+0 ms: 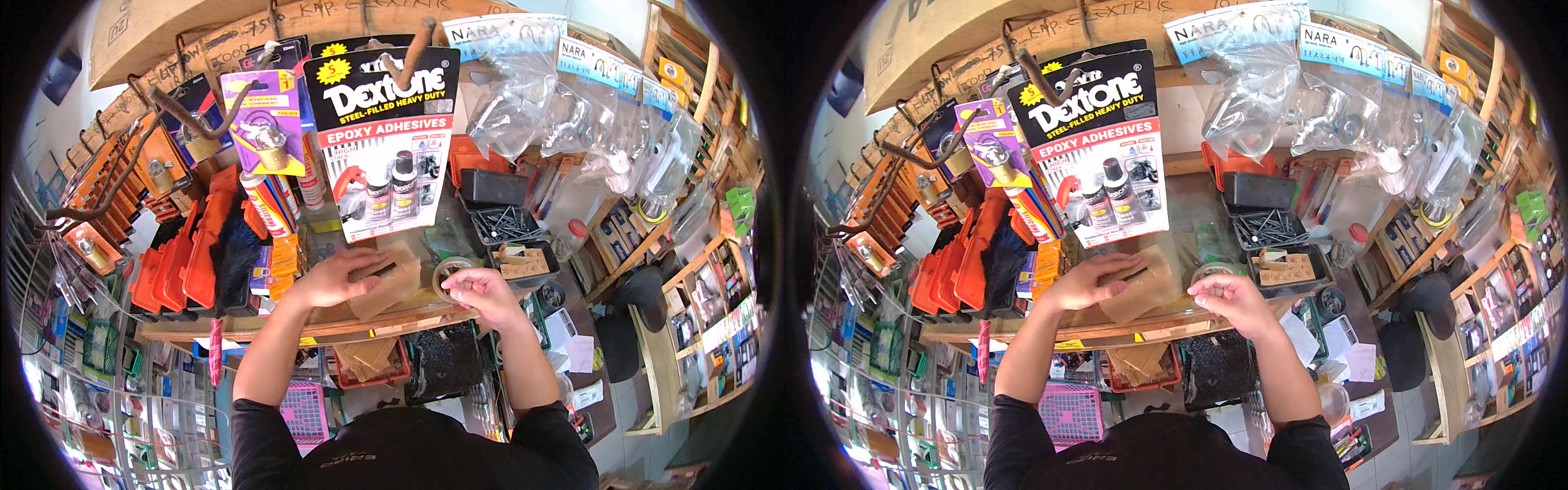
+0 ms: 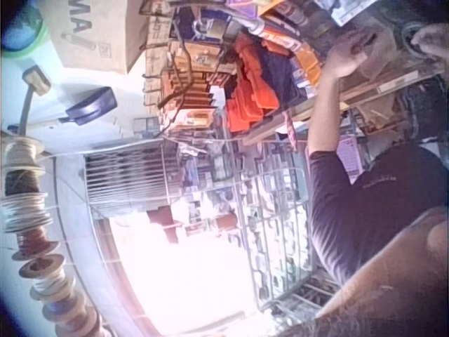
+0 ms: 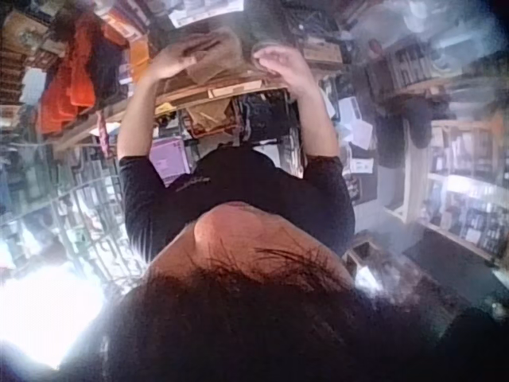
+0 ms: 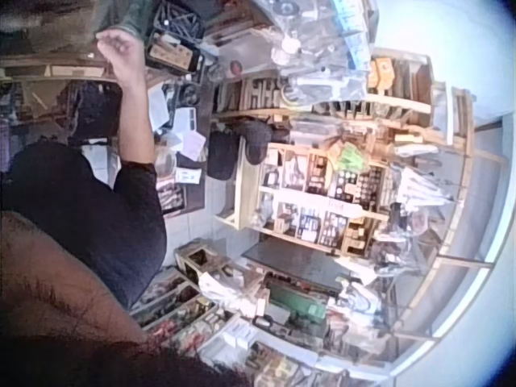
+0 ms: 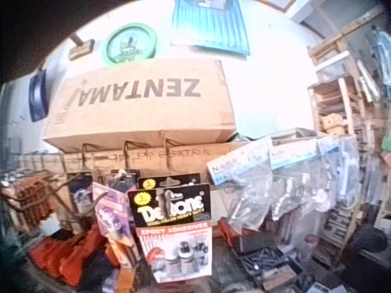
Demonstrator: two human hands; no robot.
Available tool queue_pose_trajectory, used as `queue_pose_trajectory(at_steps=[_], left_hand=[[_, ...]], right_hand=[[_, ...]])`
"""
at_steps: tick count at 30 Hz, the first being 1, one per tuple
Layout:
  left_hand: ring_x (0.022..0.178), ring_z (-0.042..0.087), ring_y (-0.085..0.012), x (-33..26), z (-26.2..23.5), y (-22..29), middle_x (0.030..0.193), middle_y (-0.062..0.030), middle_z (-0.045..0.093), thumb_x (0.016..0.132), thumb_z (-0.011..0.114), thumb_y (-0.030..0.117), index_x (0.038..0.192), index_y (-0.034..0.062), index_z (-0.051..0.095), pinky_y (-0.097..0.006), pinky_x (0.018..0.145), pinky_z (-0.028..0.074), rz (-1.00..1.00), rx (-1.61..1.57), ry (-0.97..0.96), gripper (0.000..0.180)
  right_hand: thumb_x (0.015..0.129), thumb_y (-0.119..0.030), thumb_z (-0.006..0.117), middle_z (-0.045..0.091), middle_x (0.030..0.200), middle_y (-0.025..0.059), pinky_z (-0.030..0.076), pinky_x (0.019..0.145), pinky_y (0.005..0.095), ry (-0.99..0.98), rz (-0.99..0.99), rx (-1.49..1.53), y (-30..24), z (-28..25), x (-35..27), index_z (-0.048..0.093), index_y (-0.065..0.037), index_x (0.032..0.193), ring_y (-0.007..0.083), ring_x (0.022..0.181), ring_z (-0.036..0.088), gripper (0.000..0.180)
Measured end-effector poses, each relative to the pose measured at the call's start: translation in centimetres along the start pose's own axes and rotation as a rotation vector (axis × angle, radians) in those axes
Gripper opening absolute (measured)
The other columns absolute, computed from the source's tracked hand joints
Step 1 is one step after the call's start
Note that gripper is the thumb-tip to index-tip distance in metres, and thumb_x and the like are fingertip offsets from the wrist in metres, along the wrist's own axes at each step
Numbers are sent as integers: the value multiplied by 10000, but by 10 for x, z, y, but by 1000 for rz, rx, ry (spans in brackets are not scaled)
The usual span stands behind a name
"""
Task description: The person folds a flat cardboard sheet into a box shape by hand and secures the bottom and side flaps with pieces of tape cut using scissors.
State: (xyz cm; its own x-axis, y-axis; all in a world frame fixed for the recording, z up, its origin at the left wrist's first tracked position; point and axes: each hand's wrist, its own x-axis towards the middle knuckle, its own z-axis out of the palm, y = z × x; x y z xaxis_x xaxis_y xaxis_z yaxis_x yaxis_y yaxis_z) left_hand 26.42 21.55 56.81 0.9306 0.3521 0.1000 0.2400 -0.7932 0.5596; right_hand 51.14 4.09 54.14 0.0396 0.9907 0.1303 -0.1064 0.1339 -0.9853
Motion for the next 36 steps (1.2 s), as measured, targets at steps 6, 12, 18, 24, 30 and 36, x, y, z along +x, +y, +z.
queue_pose_trajectory(at_steps=[6,12,18,24,30,36], left_hand=[[1144,499,-322,2,3,20,1291,-131,491,840,534,120,1273,148,510,-388,957,400,-107,-27,66,434],[1089,532,-296,0,42,26,1252,-104,524,807,510,169,1157,171,578,-442,875,413,-106,249,385,357],[1067,526,-292,-2,44,29,1242,-87,518,753,594,200,1094,181,609,-450,809,412,-46,271,456,342],[1011,520,-280,-3,41,32,1139,-55,528,731,630,209,1087,184,604,-441,789,415,-5,310,492,358],[1001,511,-275,0,39,32,1115,-56,515,729,631,189,1158,194,549,-428,782,408,-5,287,468,437],[970,514,-291,1,42,26,1098,-79,514,719,645,228,1137,177,551,-447,756,425,15,359,464,431]], right_hand=[[838,-36,623,617,947,23,423,720,212,11,-25,-2,1,1,9,634,14,990,58,822,526,160],[836,-34,628,624,958,15,435,770,218,7,-57,-27,15,1,36,634,2,992,66,875,542,160],[832,-39,642,595,878,-21,438,718,196,-15,-126,-81,23,6,59,638,-17,996,45,810,527,165],[820,-48,664,544,780,-51,419,613,166,-63,-123,-271,15,9,73,636,-20,1000,15,705,490,185],[822,-45,660,545,796,-43,420,619,170,-93,-88,-272,15,7,76,632,-12,1006,18,710,492,189],[831,-39,646,549,809,-33,432,629,178,-137,-80,-287,14,2,83,630,-7,1019,24,723,498,190]])
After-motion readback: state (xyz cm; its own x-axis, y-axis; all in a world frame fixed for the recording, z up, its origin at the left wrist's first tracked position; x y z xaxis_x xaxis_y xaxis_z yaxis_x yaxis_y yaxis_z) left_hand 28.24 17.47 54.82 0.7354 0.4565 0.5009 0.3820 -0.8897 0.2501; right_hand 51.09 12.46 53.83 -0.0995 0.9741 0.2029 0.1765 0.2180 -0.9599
